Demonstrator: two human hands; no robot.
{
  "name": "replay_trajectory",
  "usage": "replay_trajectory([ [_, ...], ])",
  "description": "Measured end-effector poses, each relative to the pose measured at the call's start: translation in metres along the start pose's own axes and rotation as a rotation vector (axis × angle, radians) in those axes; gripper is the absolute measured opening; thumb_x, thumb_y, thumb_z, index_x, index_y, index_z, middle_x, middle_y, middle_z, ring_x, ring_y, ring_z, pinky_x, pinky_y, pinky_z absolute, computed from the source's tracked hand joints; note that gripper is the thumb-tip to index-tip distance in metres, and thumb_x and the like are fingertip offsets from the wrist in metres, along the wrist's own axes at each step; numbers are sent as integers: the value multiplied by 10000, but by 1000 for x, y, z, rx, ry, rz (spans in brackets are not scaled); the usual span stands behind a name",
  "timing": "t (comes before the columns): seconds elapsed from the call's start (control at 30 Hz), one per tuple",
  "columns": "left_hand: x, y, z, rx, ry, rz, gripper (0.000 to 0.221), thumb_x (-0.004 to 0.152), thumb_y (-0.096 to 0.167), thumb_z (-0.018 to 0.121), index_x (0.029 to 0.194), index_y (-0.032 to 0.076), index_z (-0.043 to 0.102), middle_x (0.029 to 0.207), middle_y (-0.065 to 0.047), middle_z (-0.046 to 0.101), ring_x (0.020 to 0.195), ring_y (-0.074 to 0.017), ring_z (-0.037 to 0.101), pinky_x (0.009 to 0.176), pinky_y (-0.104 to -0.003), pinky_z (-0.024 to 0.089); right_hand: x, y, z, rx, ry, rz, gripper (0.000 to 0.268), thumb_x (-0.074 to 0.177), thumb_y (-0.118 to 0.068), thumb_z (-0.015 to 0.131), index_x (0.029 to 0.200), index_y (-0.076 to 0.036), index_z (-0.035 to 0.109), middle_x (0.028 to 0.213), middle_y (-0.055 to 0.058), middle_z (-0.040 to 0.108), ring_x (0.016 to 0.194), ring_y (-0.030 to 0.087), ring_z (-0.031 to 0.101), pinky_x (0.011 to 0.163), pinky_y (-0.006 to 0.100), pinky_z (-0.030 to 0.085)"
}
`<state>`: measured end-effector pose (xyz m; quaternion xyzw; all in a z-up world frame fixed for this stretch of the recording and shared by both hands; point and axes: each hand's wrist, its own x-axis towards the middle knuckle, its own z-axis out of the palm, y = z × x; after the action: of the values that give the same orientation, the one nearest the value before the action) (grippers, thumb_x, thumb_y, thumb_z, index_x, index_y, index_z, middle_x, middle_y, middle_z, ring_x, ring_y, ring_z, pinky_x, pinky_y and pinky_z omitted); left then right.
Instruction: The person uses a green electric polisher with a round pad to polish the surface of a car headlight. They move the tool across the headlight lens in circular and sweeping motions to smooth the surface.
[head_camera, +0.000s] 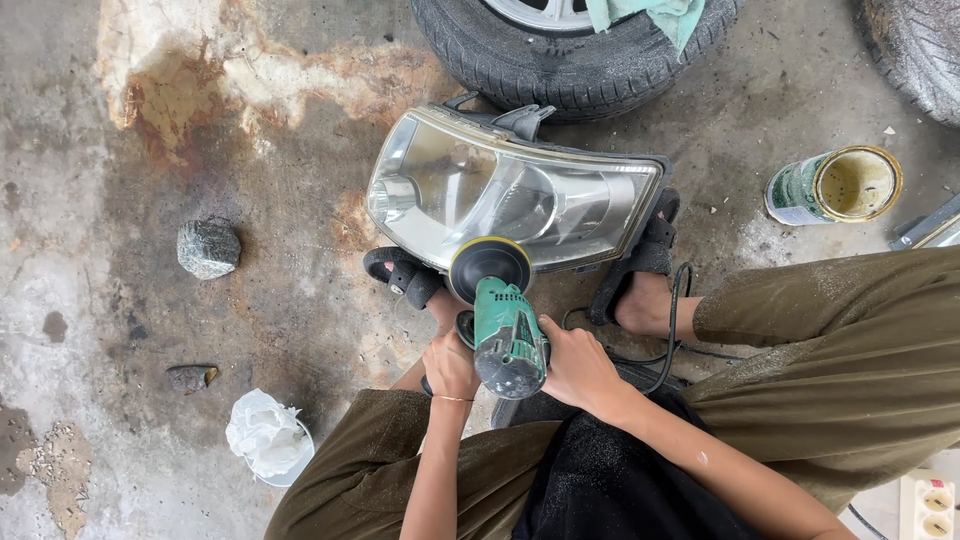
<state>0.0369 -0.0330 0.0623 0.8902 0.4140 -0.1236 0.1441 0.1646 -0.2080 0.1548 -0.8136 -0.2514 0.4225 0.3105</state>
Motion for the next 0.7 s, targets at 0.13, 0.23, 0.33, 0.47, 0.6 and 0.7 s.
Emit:
replay_trajectory([
  [0.13, -4, -1, 13, -27, 23, 83, 236, 801, 331, 616, 762, 114, 701, 669, -220, 703, 745, -469, 738, 706, -565, 597, -3, 30, 9, 56, 35, -38, 809, 846, -578, 603, 1370, 38, 575, 834, 305, 724, 793, 535, 720, 712, 609, 589],
  [0.23, -6, -2, 32, -6, 38, 112, 277, 769, 427, 645, 707, 156, 656, 629, -166, 683, 700, -440, 737, 654, -559, 598, -4, 46, 17, 87, 57, -44, 852, 847, -637, 590, 1378, 29, 575, 762, 267, 719, 701, 479, 728, 659, 555, 604],
  [0.33, -14, 16, 20, -15, 50, 143, 305, 748, 474, 665, 712, 175, 614, 630, -136, 683, 692, -420, 739, 639, -559, 588, -9, 55, 16, 122, 76, -35, 872, 842, -638, 600, 1394, 36, 566, 731, 251, 716, 661, 442, 725, 633, 523, 608],
  [0.47, -20, 33, 20, 16, 101, 184, 221, 682, 404, 660, 746, 215, 565, 620, -71, 681, 647, -391, 735, 614, -521, 573, -8, 70, 13, 158, 112, -59, 933, 815, -633, 624, 1393, 95, 543, 694, 268, 705, 620, 443, 706, 609, 522, 610],
  [0.6, 64, 36, 46, 280, 83, 237, 168, 802, 358, 587, 644, 299, 586, 637, 34, 696, 720, -299, 756, 764, -367, 566, -2, 94, 13, 214, 171, -181, 691, 856, -469, 665, 1365, -7, 595, 649, 221, 685, 568, 407, 690, 548, 461, 577],
  [0.7, -25, 61, 6, 63, 163, 216, 191, 674, 324, 687, 793, 205, 599, 650, -70, 700, 644, -389, 737, 607, -530, 581, -4, 101, 11, 297, 194, -203, 634, 868, -378, 667, 1394, -33, 591, 644, 220, 696, 551, 391, 685, 540, 457, 577],
])
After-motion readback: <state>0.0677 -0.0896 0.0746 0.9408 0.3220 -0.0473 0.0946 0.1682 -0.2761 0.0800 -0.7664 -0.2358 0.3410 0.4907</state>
